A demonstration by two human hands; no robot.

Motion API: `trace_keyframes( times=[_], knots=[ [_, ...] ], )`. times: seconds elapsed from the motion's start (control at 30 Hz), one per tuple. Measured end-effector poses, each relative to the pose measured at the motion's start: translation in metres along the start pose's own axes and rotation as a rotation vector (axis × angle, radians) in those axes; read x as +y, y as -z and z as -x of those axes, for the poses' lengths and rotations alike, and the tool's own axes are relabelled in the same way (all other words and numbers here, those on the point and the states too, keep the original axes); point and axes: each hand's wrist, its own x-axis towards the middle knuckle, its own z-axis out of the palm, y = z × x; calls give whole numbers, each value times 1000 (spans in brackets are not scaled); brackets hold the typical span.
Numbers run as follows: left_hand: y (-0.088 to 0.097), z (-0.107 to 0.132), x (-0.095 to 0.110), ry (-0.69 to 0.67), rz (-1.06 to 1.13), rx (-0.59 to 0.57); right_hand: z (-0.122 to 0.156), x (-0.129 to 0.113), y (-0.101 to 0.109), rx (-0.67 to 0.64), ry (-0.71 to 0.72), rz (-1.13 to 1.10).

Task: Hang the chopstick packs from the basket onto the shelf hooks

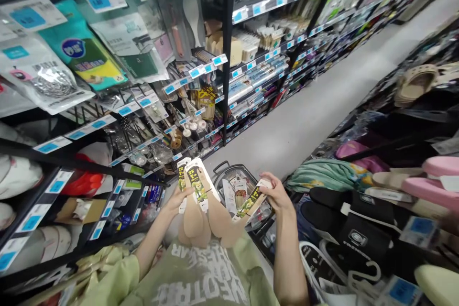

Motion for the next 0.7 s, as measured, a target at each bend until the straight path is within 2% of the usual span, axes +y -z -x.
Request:
trace_keyframes(
  times=[0.07,0.13,0.2,0.27,0.37,0.43,0.5,0.6,0.63,0.7],
  knots=[
    [10,3,0,-19,0,23,11,31,-18,106,-53,-67],
    [16,5,1,-42,-11,42,22,56,-37,75,-127,-62],
    [19,7,3,-63,-28,59,31,66,-51,26,-172,-26],
    [18,8,6,-74,-49,65,33,56,-57,64,-160,-16],
    [14,7,10,-82,-82,62,28,15,-65,104,-86,27],
    [10,6,10,-85,-105,53,24,-12,-80,52,-19,102],
    [6,4,10,-89,-122,34,20,-24,-105,-53,34,176],
    [2,2,9,-102,-132,-6,16,-11,-149,-222,168,392],
    [1,2,9,-106,-133,-15,15,-2,-161,-229,228,509],
    [2,3,10,-111,-133,-28,14,17,-177,-138,327,712]
  ],
)
